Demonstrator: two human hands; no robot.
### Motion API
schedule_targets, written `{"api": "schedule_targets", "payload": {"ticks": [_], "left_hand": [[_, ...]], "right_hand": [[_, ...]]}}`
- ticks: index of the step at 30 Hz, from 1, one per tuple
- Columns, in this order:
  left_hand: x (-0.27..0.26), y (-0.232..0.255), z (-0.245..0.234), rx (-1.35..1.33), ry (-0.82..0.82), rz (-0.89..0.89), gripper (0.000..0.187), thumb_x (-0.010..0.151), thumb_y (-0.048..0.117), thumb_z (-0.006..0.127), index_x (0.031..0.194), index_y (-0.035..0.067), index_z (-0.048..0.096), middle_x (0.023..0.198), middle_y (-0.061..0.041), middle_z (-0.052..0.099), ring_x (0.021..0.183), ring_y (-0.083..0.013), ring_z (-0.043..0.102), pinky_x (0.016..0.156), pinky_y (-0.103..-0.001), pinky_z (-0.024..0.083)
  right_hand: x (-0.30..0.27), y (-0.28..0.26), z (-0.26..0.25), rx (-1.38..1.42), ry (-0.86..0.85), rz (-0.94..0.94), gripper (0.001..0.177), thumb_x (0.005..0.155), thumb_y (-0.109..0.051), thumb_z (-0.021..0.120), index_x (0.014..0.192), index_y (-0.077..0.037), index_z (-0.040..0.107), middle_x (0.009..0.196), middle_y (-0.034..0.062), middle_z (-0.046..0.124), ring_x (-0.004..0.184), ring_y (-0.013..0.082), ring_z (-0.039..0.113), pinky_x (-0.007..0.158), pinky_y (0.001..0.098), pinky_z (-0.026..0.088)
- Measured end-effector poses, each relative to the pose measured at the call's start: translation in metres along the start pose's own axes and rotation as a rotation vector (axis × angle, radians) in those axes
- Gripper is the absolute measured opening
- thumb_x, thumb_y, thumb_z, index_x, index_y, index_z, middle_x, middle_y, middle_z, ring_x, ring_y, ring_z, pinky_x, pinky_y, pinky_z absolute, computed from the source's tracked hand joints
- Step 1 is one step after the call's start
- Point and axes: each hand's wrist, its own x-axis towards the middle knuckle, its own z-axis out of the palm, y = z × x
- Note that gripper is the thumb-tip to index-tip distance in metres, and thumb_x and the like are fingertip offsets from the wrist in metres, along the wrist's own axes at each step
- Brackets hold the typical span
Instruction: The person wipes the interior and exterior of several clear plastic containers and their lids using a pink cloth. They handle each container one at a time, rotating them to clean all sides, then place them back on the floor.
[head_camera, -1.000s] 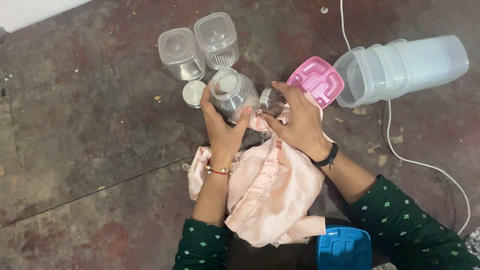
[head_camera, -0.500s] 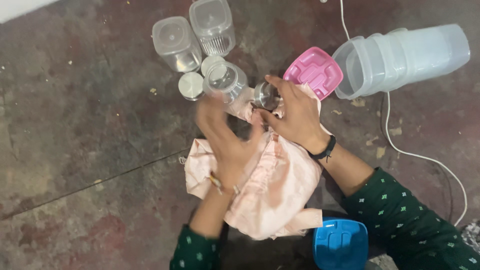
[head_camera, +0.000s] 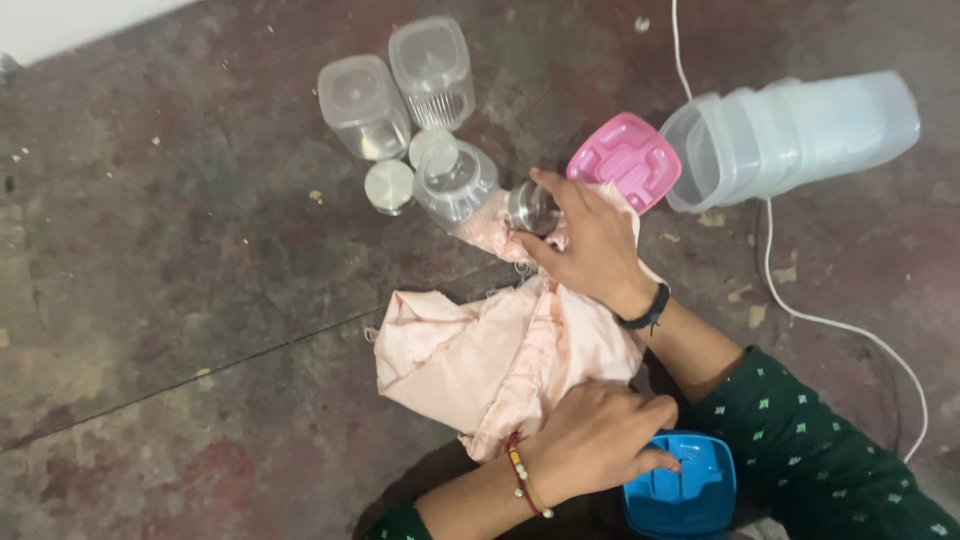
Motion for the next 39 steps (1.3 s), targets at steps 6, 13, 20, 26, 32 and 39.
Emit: {"api": "schedule_targets", "payload": {"ticks": [6,13,20,26,32,39], "left_hand": [[0.004,-0.017,-0.018,-0.120,0.021,-0.089,0.043,0.092,0.039,0.073,0.113,0.008,0.054,0.085,-0.015,0.069,0.083,-0.0388,0.069,0.074,-0.050,0.053],[0.006,-0.051,-0.034,-0.226,0.217,-0.104,0.039,0.093,0.034,0.074,0.110,0.008,0.050,0.089,-0.013,0.066,0.080,-0.0303,0.067,0.070,-0.041,0.052],[0.007,-0.073,-0.068,-0.528,0.435,-0.221,0.035,0.094,0.021,0.075,0.111,0.005,0.050,0.082,-0.006,0.065,0.074,-0.0099,0.061,0.067,-0.027,0.050],[0.009,-0.065,-0.085,-0.573,0.542,-0.294,0.032,0.095,0.017,0.073,0.114,0.004,0.051,0.086,-0.007,0.072,0.077,-0.0080,0.066,0.066,-0.025,0.051],[0.001,-0.040,-0.089,-0.328,0.583,-0.124,0.029,0.097,0.016,0.072,0.119,0.005,0.057,0.097,-0.007,0.074,0.085,-0.0130,0.072,0.069,-0.027,0.053],[-0.012,-0.014,-0.087,-0.164,0.537,-0.148,0.024,0.098,0.015,0.073,0.117,0.007,0.061,0.095,-0.007,0.072,0.080,-0.0163,0.070,0.069,-0.028,0.053]], "right_hand": [[0.006,-0.005,-0.005,0.000,-0.026,0.023,0.068,0.080,-0.036,0.084,0.137,-0.008,0.059,0.110,0.0141,0.071,0.093,0.0349,0.070,0.074,0.0429,0.054],[0.003,0.010,-0.002,0.045,-0.042,-0.023,0.067,0.082,-0.036,0.083,0.138,-0.008,0.058,0.119,0.0159,0.070,0.102,0.0365,0.069,0.083,0.0431,0.055],[0.012,0.032,-0.007,0.286,-0.116,0.065,0.072,0.079,-0.032,0.086,0.141,-0.009,0.057,0.125,0.0148,0.070,0.114,0.0323,0.071,0.095,0.0412,0.055],[0.006,0.035,-0.022,0.308,-0.167,0.065,0.075,0.078,-0.026,0.088,0.144,-0.008,0.056,0.125,0.0147,0.068,0.120,0.0316,0.061,0.102,0.0420,0.049],[-0.004,0.045,-0.036,0.122,-0.177,-0.122,0.074,0.087,-0.023,0.082,0.151,-0.004,0.049,0.136,0.0218,0.059,0.125,0.0394,0.052,0.109,0.0463,0.041],[-0.024,0.030,-0.075,0.081,-0.189,-0.210,0.060,0.092,-0.009,0.073,0.146,0.001,0.049,0.138,0.0281,0.054,0.126,0.0441,0.052,0.106,0.0491,0.042]]}}
